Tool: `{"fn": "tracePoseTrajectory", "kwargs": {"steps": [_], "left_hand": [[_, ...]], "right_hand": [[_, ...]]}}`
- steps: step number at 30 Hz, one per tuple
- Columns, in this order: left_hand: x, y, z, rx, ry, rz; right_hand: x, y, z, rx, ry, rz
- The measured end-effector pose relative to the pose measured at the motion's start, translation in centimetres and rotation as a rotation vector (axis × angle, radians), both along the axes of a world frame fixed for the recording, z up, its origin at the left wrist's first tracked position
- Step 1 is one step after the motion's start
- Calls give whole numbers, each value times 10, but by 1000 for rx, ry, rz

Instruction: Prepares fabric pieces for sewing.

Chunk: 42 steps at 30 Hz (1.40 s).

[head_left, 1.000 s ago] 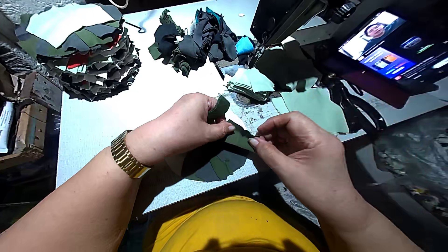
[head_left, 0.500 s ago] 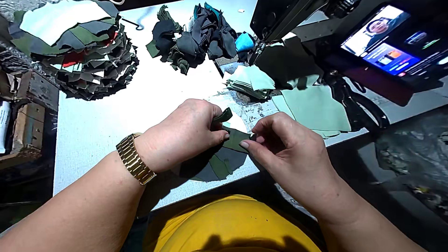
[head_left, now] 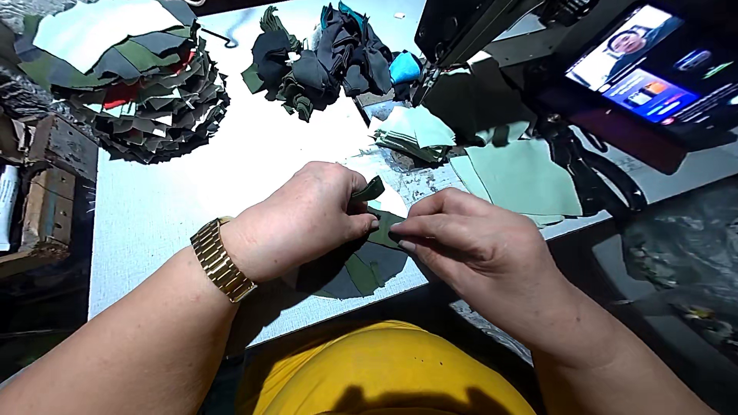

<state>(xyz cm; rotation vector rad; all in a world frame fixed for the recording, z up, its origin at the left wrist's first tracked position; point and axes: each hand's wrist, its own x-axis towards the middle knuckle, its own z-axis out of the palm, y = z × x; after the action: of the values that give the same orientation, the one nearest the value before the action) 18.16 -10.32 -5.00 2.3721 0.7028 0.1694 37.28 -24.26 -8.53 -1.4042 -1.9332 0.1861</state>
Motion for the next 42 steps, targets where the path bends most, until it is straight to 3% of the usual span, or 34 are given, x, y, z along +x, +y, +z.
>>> {"fn": "tracePoseTrajectory", "kwargs": {"steps": [9, 17, 23, 29, 32, 35, 42], "left_hand": [[-3, 4, 5, 21, 44, 35], [-10, 22, 3, -229, -123, 78], [-14, 27, 6, -519, -342, 213], [-13, 24, 12, -1101, -666, 498], [-11, 29, 14, -1274, -799, 657], [-12, 32, 12, -1331, -876, 695], [-14, 33, 5, -1270, -911, 639]], "right_hand": [[-2, 7, 3, -57, -286, 62], [5, 19, -2, -18, -285, 101], [-2, 31, -10, -28, -241, 136], [9, 42, 7, -154, -147, 189], [13, 64, 30, -75, -121, 120], [9, 100, 49, -38, -71, 16], [-6, 189, 36, -114, 19, -206]]}}
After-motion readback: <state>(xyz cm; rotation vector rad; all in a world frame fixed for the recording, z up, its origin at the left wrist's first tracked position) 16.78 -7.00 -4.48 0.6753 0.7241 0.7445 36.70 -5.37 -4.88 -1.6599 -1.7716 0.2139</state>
